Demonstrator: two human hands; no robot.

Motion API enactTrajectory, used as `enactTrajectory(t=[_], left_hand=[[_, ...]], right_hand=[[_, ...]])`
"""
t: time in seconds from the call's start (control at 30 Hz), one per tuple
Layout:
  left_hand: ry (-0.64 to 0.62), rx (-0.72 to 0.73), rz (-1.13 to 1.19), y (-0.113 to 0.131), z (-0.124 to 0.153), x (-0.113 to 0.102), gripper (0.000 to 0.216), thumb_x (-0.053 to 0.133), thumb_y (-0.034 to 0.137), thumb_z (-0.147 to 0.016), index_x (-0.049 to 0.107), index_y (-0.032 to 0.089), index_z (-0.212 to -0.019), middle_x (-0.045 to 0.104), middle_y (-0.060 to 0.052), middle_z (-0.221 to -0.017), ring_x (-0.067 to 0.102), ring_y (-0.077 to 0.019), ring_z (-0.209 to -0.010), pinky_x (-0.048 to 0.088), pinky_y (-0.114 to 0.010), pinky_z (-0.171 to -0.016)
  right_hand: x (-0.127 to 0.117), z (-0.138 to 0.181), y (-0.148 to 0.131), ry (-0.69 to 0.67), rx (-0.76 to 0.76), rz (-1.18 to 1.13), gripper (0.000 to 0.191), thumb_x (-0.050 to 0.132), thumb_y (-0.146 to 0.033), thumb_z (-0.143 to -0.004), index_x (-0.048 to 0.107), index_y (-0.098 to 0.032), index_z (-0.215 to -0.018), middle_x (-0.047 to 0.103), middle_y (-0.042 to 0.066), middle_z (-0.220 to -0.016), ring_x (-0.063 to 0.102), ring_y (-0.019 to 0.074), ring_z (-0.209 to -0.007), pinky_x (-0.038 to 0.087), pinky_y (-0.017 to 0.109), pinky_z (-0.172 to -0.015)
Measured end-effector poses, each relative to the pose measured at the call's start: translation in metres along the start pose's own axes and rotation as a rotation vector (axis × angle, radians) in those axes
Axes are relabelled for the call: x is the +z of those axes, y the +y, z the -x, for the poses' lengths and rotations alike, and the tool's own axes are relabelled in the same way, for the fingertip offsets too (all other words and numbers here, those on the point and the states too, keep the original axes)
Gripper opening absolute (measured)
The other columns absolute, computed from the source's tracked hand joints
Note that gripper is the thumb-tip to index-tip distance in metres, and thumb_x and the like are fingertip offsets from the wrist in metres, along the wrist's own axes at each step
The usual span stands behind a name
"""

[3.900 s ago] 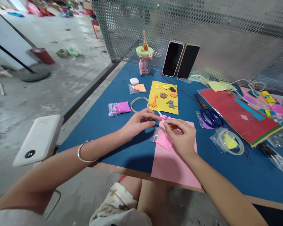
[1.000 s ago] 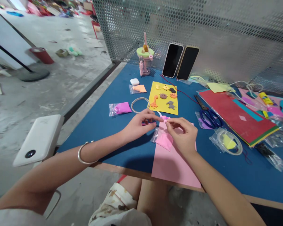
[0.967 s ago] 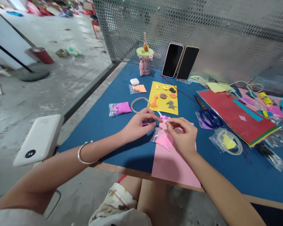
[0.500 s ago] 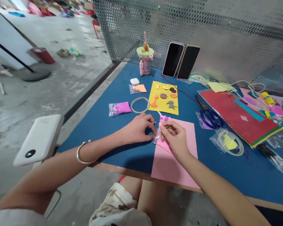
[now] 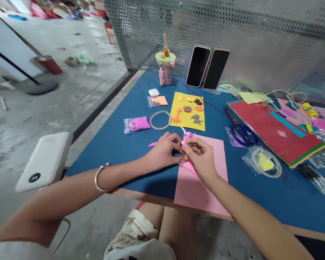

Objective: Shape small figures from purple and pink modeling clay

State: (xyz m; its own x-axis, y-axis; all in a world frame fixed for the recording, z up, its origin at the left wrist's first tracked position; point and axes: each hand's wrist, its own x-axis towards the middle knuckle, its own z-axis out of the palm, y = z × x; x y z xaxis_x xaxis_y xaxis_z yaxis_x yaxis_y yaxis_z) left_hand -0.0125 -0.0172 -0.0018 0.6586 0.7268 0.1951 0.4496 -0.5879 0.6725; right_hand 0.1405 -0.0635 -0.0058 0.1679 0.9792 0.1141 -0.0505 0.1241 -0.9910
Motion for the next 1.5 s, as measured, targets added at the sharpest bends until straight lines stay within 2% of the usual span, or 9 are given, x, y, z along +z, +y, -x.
enactTrajectory(t=[0.17,0.4,0.7,0.8,0.93,1.0,1.3,1.5], left_hand=[[0.005,0.005,-0.025,0.003,0.001,0.001,0.014,0.067,0.034,-0.074,0.073,0.021,-0.075,0.055,-0.003,-0.092,0.045,-0.0196,-0.091,0.038,-0.034,-0.078],[0.000,0.035,-0.013,0.002,-0.001,0.003,0.014,0.069,0.033,-0.071,0.070,0.020,-0.073,0.055,-0.003,-0.094,0.045,-0.0192,-0.090,0.038,-0.033,-0.075],[-0.016,0.060,0.113,0.000,-0.004,-0.006,0.009,0.069,0.028,-0.073,0.073,0.021,-0.077,0.053,-0.003,-0.091,0.047,-0.0183,-0.090,0.041,-0.036,-0.088],[0.052,0.050,0.201,-0.003,-0.008,-0.009,0.008,0.070,0.026,-0.074,0.073,0.021,-0.078,0.053,-0.003,-0.088,0.050,-0.0166,-0.089,0.042,-0.035,-0.088],[0.205,-0.011,0.358,-0.007,-0.015,-0.014,0.012,0.068,0.030,-0.079,0.073,0.019,-0.080,0.053,-0.003,-0.086,0.052,-0.0149,-0.088,0.044,-0.032,-0.084],[0.243,-0.047,0.397,-0.007,-0.017,-0.018,0.012,0.069,0.030,-0.079,0.073,0.020,-0.083,0.054,-0.003,-0.088,0.052,-0.0149,-0.089,0.044,-0.030,-0.083],[0.236,-0.005,0.463,-0.004,-0.015,-0.021,0.011,0.066,0.023,-0.079,0.073,0.022,-0.088,0.050,-0.003,-0.091,0.051,-0.0148,-0.093,0.042,-0.026,-0.074],[0.270,0.074,0.427,-0.004,-0.013,-0.020,0.012,0.063,0.018,-0.079,0.072,0.022,-0.085,0.047,-0.002,-0.089,0.049,-0.0157,-0.094,0.044,-0.030,-0.083]], right_hand=[[0.002,0.002,-0.002,0.011,-0.004,0.061,0.014,0.074,-0.029,-0.074,0.066,-0.020,-0.079,0.061,-0.003,-0.063,0.055,0.0088,-0.045,0.048,0.023,-0.042],[0.000,0.002,-0.001,-0.016,-0.024,0.030,0.008,0.073,-0.024,-0.075,0.067,-0.020,-0.079,0.060,-0.003,-0.061,0.055,0.0080,-0.046,0.049,0.022,-0.046],[-0.003,-0.001,0.001,0.024,-0.026,-0.008,0.010,0.074,-0.026,-0.074,0.067,-0.021,-0.079,0.060,-0.004,-0.063,0.052,0.0051,-0.044,0.045,0.018,-0.044],[-0.004,-0.003,0.002,0.029,-0.010,-0.057,0.011,0.075,-0.026,-0.074,0.067,-0.021,-0.080,0.056,-0.006,-0.056,0.050,0.0051,-0.042,0.044,0.017,-0.042],[-0.008,-0.006,0.002,0.030,-0.025,-0.078,0.011,0.075,-0.026,-0.074,0.067,-0.021,-0.079,0.058,-0.005,-0.058,0.050,0.0056,-0.041,0.043,0.018,-0.040],[-0.009,-0.007,0.001,0.023,-0.045,-0.064,0.011,0.075,-0.026,-0.073,0.067,-0.021,-0.078,0.058,-0.005,-0.057,0.049,0.0058,-0.040,0.044,0.019,-0.039],[-0.011,-0.007,-0.007,0.028,-0.098,0.071,0.006,0.075,-0.022,-0.071,0.070,-0.020,-0.074,0.058,-0.004,-0.056,0.050,0.0064,-0.042,0.044,0.019,-0.040],[-0.011,-0.006,-0.012,-0.001,-0.117,0.140,0.003,0.074,-0.021,-0.072,0.070,-0.020,-0.072,0.058,-0.004,-0.054,0.051,0.0064,-0.042,0.044,0.019,-0.041]])
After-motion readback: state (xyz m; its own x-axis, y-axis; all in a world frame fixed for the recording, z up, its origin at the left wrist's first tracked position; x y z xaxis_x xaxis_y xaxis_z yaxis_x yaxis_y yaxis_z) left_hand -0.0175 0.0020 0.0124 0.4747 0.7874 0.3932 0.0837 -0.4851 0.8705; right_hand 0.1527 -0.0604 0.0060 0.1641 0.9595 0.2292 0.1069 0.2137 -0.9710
